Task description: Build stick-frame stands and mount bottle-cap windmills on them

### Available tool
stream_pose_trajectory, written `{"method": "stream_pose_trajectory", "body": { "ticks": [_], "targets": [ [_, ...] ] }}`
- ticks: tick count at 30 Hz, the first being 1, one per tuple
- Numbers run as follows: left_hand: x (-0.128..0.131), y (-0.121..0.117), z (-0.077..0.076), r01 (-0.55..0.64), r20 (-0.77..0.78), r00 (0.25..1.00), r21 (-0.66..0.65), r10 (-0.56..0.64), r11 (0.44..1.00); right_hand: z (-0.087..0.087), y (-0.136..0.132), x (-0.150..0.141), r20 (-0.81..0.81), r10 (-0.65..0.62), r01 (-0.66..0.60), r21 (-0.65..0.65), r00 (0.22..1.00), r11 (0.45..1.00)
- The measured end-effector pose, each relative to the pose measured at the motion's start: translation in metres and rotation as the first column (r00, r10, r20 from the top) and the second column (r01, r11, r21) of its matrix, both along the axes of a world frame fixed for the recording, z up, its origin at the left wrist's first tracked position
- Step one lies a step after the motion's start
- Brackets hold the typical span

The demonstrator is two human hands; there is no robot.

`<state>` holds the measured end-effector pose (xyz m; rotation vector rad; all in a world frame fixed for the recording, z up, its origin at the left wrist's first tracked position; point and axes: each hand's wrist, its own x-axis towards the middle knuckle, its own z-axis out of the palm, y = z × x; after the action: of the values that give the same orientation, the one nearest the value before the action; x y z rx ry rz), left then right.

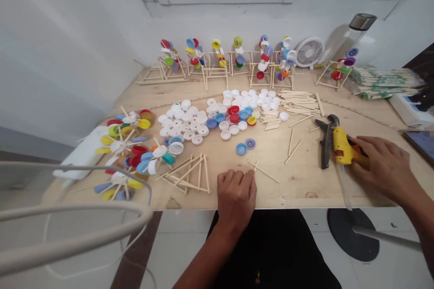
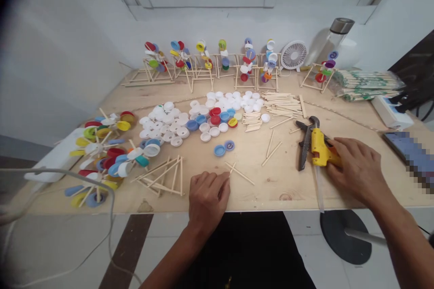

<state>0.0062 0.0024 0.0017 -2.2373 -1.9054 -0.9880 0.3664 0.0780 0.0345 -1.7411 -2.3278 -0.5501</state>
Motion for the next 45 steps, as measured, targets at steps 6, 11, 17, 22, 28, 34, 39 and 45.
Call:
{"method": "stream_pose_trajectory", "body": {
  "ticks": [6, 11, 17, 22, 28, 34, 39, 45],
  "targets": [
    [0.000, 0.000, 0.001, 0.004, 0.004, 1.000, 0.002, -0.004, 1.000, 0.019, -0.030, -0.071, -0.310, 0.148, -0.131, 0.076, 0.939, 0.989],
    [-0.001, 0.000, 0.002, 0.008, -0.005, 1.000, -0.020, -0.008, 1.000, 0.005, -0.041, -0.165, -0.483, 0.326, -0.421, -0.099, 0.813, 0.902],
    [-0.001, 0.000, 0.001, 0.011, -0.007, 1.000, -0.034, -0.011, 0.999, -0.012, -0.033, -0.206, -0.336, 0.293, -0.360, -0.156, 0.895, 0.920],
    [-0.002, 0.000, 0.002, 0.011, -0.003, 1.000, -0.024, -0.011, 1.000, -0.013, -0.037, -0.207, -0.356, 0.316, -0.384, -0.135, 0.879, 0.914],
    [-0.002, 0.001, 0.002, 0.010, -0.006, 1.000, -0.032, -0.010, 0.999, -0.013, -0.043, -0.196, -0.417, 0.257, -0.330, -0.113, 0.872, 0.937],
    [-0.001, 0.002, 0.003, 0.011, 0.004, 1.000, -0.030, -0.011, 0.999, -0.014, -0.042, -0.195, -0.408, 0.258, -0.332, -0.122, 0.876, 0.935],
    [-0.001, 0.002, 0.004, 0.007, -0.004, 1.000, -0.031, -0.007, 0.999, -0.014, -0.042, -0.195, -0.414, 0.271, -0.346, -0.118, 0.869, 0.931],
    [-0.002, 0.001, 0.003, 0.007, -0.010, 1.000, -0.034, -0.007, 0.999, -0.013, -0.042, -0.195, -0.411, 0.284, -0.361, -0.123, 0.866, 0.924]
  ]
}}
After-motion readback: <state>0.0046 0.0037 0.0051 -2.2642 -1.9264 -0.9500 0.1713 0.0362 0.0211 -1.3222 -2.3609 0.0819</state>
